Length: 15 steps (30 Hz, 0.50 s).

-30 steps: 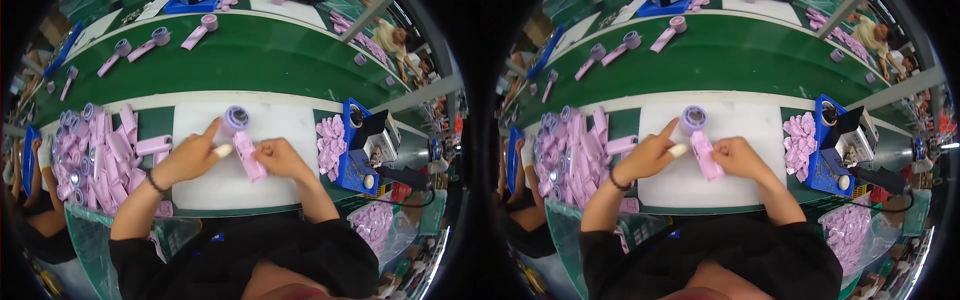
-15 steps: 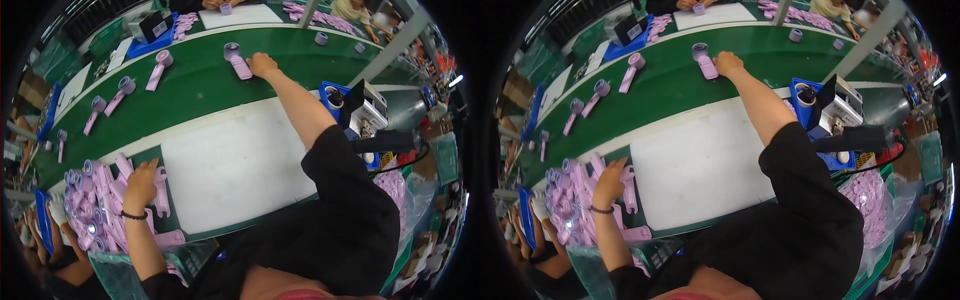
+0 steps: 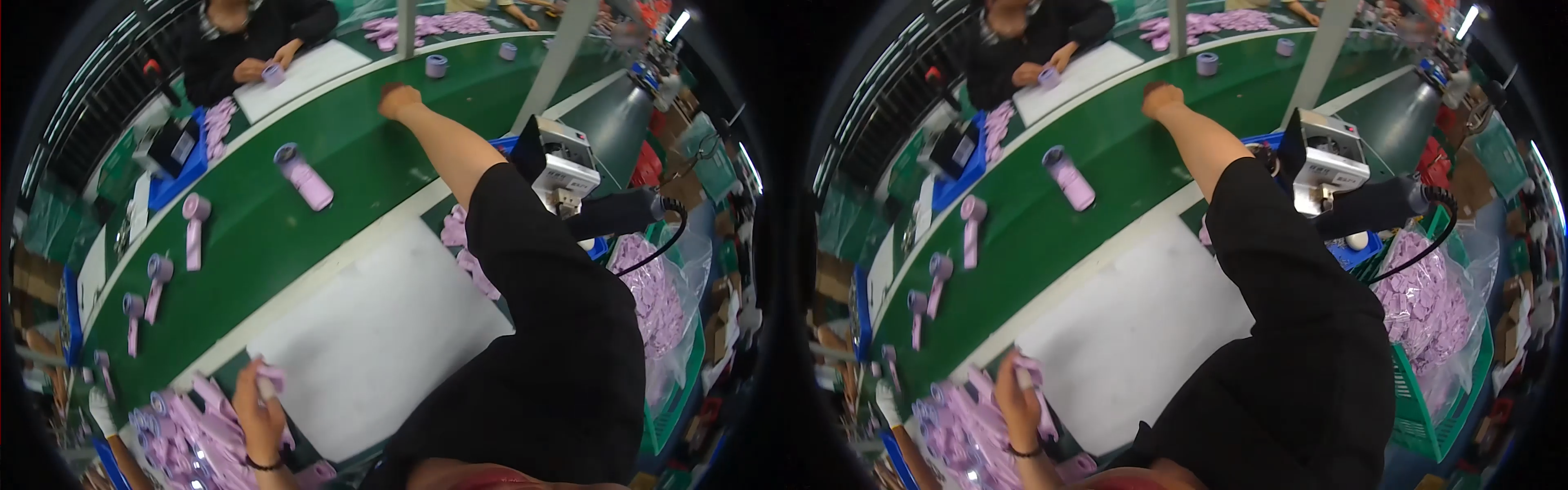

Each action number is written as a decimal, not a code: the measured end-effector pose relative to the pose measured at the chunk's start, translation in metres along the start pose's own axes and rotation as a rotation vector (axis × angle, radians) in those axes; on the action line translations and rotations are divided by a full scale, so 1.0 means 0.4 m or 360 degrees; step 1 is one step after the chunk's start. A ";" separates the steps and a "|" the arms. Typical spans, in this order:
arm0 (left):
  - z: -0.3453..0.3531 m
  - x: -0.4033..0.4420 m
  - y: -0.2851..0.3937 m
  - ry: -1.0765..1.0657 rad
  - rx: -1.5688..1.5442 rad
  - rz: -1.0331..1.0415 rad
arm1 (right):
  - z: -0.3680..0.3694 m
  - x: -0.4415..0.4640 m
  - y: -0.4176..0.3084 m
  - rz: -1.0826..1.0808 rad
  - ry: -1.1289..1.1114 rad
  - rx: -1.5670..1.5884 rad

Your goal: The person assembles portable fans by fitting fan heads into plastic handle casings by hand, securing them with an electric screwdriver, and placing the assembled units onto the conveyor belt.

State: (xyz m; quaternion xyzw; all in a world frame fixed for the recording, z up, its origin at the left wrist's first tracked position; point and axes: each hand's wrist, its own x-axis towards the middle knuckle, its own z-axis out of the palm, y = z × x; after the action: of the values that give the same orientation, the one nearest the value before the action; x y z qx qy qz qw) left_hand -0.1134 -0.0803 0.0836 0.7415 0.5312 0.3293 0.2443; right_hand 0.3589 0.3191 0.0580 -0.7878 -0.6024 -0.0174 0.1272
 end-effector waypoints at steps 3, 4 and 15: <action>0.052 0.004 0.014 -0.0245 -0.0187 -0.0139 | -0.034 0.081 0.107 0.0007 0.0016 -0.0111; 0.065 0.012 0.018 -0.0267 -0.0202 -0.0112 | -0.042 0.103 0.147 -0.0014 -0.0014 -0.0149; 0.089 0.049 -0.059 -0.0961 0.0258 0.0091 | 0.071 0.232 0.316 0.0139 0.0322 -0.0150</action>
State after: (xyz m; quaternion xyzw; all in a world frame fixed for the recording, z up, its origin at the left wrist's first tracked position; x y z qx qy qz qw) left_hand -0.0974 -0.0547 0.0478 0.8375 0.4380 0.0575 0.3217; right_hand 0.5011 0.3827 0.0246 -0.8127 -0.5500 -0.1195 0.1508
